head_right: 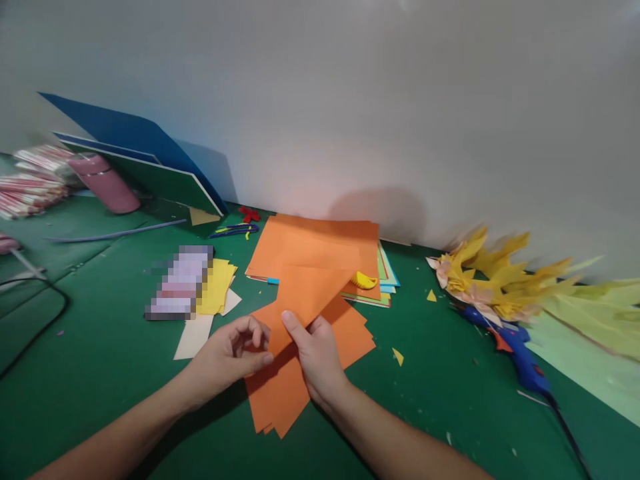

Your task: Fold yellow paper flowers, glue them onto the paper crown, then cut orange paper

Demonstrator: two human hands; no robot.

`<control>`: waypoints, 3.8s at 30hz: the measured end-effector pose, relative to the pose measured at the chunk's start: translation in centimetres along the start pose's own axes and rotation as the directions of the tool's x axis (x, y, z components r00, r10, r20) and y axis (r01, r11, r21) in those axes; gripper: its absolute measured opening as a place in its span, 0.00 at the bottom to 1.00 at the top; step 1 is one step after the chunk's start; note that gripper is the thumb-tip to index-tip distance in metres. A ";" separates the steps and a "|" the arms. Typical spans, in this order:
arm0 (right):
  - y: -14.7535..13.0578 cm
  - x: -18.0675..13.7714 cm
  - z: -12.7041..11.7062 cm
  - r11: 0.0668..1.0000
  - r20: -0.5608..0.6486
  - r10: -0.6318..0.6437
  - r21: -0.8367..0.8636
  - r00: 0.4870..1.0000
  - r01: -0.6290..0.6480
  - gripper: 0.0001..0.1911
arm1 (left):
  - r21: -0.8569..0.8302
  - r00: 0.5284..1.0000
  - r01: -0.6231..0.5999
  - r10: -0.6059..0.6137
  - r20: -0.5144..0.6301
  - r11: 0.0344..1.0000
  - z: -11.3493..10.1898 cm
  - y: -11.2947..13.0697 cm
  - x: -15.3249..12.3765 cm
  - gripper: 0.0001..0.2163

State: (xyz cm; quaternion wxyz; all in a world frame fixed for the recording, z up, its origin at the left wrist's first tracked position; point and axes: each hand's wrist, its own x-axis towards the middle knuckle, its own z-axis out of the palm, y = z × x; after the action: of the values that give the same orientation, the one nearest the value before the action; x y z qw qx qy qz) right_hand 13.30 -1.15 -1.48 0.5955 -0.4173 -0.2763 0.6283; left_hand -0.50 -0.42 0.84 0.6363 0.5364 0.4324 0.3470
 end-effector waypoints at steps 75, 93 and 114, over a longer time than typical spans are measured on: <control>-0.6 -0.2 0.3 0.992 -0.091 0.124 -0.008 0.988 -0.125 0.18 | 0.077 0.923 -0.143 0.161 -0.349 0.987 0.8 -1.0 -0.4 0.13; -0.4 0.0 0.2 0.995 -0.095 0.097 0.006 0.991 -0.096 0.18 | 0.185 0.909 -0.201 0.253 -0.331 0.962 1.0 -1.2 -0.4 0.11; -0.4 -0.1 0.3 0.996 -0.059 0.081 -0.039 0.995 -0.084 0.16 | 0.039 0.938 -0.143 0.148 -0.313 0.989 0.6 -0.8 -0.5 0.11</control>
State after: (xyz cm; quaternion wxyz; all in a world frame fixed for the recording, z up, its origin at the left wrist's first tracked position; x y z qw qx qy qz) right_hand 13.23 -1.14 -0.98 0.5680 -0.4584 -0.2546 0.6344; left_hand -0.21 -1.25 0.18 0.5274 0.5095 0.4903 0.4710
